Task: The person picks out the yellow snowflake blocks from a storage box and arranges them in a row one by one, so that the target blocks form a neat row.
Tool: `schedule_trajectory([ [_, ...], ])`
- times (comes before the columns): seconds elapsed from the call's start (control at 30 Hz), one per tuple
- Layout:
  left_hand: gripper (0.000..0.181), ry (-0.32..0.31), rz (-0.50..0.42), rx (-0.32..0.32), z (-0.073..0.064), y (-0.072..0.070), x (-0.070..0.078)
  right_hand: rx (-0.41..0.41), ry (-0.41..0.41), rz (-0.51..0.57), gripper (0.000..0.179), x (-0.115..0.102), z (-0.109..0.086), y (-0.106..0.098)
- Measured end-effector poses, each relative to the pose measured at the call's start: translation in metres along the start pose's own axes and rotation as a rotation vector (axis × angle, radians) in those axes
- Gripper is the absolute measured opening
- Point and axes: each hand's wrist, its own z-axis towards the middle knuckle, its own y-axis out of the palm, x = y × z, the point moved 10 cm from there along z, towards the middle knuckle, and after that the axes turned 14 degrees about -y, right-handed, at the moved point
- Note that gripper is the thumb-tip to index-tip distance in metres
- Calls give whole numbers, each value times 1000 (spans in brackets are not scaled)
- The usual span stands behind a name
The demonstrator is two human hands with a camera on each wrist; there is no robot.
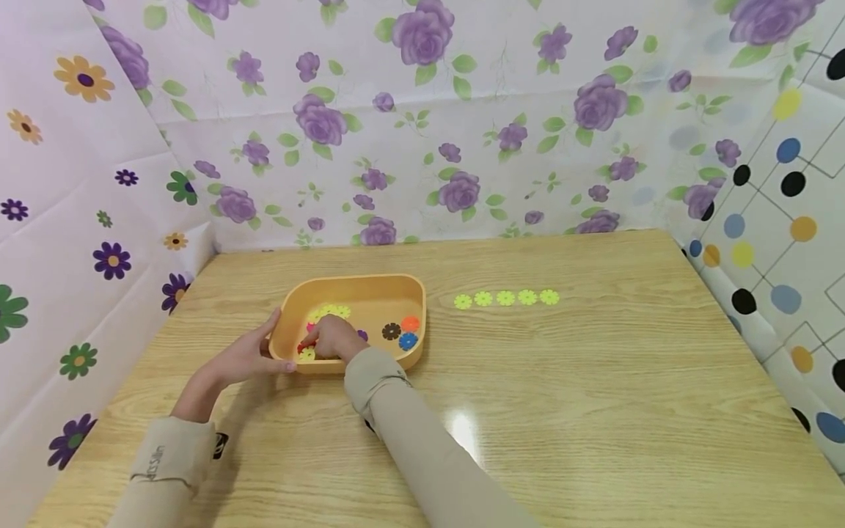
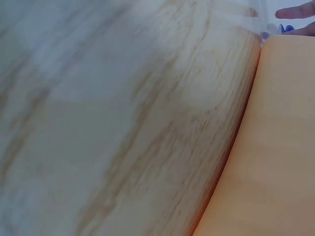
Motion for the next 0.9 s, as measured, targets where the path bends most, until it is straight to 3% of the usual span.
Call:
schedule_trajectory([
  [0.2,112,-4,9,10,-2,0,-2,-24,-12,-40,41,-4,1,4],
  [0.7,113,-4,-11,3,-4,2,-4,8,4,-130,29,-5,-3,-1],
  [0.9,113,-1,7,12,-1,1,-3,79,0,-67,29,-1,-3,-10],
])
